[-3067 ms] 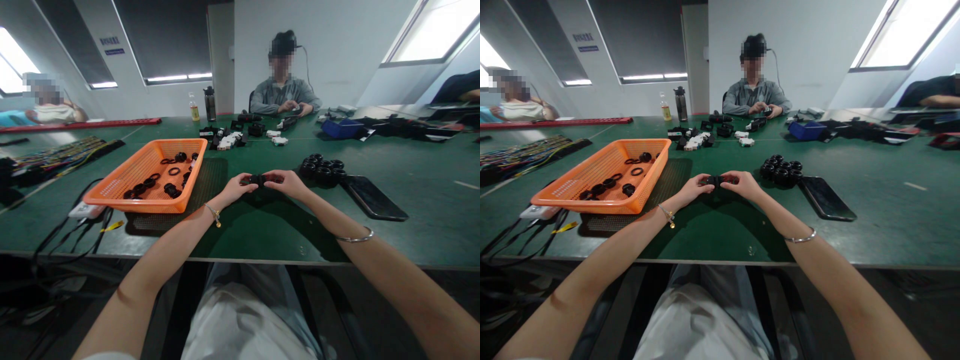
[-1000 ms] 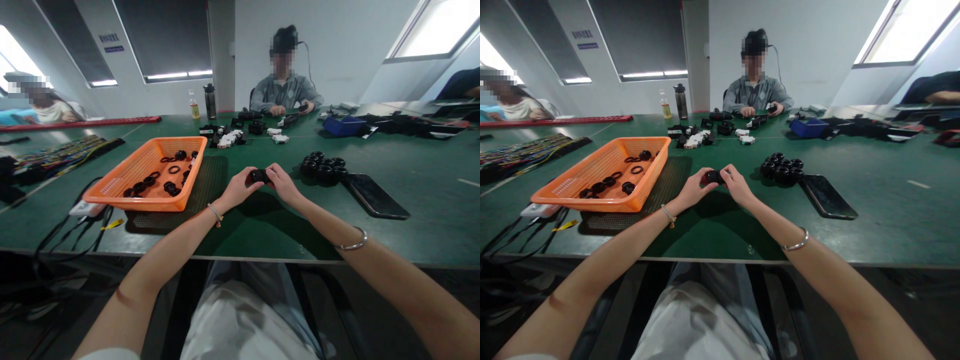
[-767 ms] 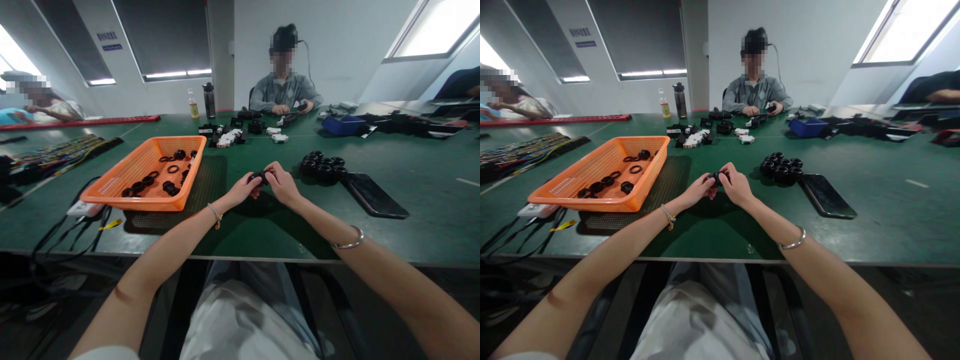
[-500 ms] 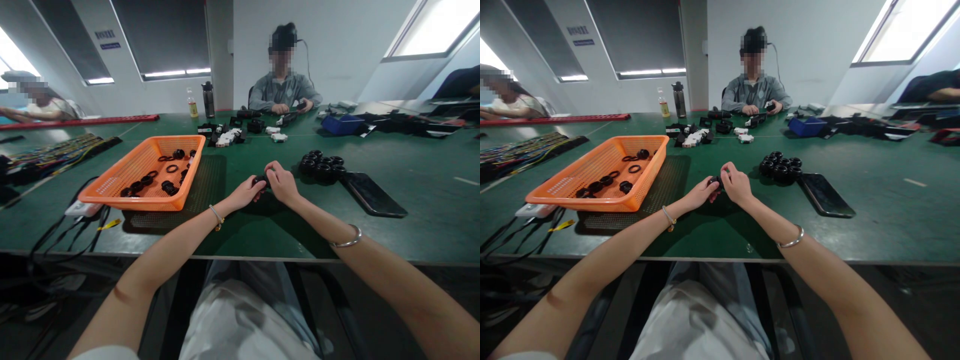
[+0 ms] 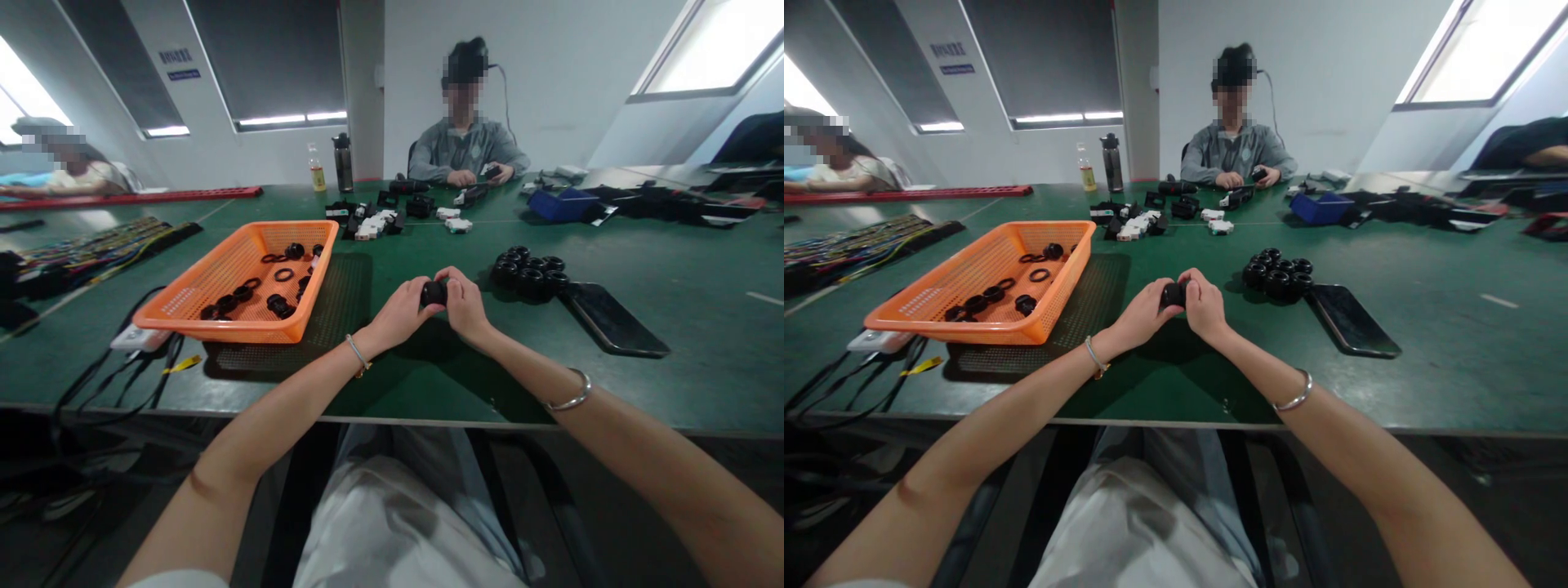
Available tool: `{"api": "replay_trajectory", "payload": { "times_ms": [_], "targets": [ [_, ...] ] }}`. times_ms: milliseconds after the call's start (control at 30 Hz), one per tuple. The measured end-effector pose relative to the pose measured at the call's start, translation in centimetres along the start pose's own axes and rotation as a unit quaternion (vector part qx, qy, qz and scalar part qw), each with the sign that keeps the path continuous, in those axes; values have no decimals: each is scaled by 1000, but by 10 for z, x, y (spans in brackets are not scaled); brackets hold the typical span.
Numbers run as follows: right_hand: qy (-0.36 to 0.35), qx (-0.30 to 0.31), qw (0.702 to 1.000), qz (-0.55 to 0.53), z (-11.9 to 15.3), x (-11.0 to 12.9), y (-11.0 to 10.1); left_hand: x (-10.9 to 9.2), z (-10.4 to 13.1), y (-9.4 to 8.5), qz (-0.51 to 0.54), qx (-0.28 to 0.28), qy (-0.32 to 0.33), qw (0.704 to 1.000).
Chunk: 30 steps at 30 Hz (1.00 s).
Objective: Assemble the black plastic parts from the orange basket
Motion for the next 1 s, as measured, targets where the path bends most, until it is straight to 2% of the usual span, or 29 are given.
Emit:
{"api": "replay_trajectory", "payload": {
  "times_ms": [100, 200, 267, 333, 400, 433, 533, 600, 667, 767, 867, 933, 1000],
  "targets": [
    [9, -9, 1000, 1, 0, 0, 1, 0, 0, -2, 31, -1, -10, 999],
    [-1, -23, 999, 32, -1, 0, 0, 1, -1, 2, 148, -1, -58, 987],
    [-30, -26, 997, 66, -2, 0, -2, 2, -3, 9, 261, 12, -120, 958],
    [-72, -20, 993, 96, -2, 1, -4, 2, -5, 17, 351, 32, -201, 914],
    [-112, -8, 987, 114, 0, 3, -5, 2, -7, 23, 384, 30, -267, 883],
    [-126, -4, 985, 118, 1, 4, -5, 1, -7, 25, 381, 13, -287, 879],
    [-139, -4, 983, 120, 4, 9, -3, -2, -5, 25, 324, -82, -298, 894],
    [-120, -9, 986, 118, 5, 13, 0, -5, -2, 23, 270, -142, -276, 912],
    [-88, -14, 990, 113, 6, 17, 3, -7, 0, 20, 209, -176, -246, 930],
    [-27, -18, 996, 89, 6, 21, 5, -9, 0, 16, 94, -188, -215, 954],
    [42, -25, 998, 26, 4, 23, 8, -6, -1, 11, -39, -173, -171, 969],
    [104, -17, 994, -38, 2, 23, 10, -1, -3, 8, -119, -148, -115, 975],
    [188, 22, 976, -109, 1, 21, 14, 4, -3, 5, -179, -116, -49, 976]
  ]
}}
Point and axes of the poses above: each hand's wrist, its own z-axis away from the middle knuckle, its own y-axis out of the palm, x = y × z, the point moved 1 cm from there along -z, towards the middle knuckle
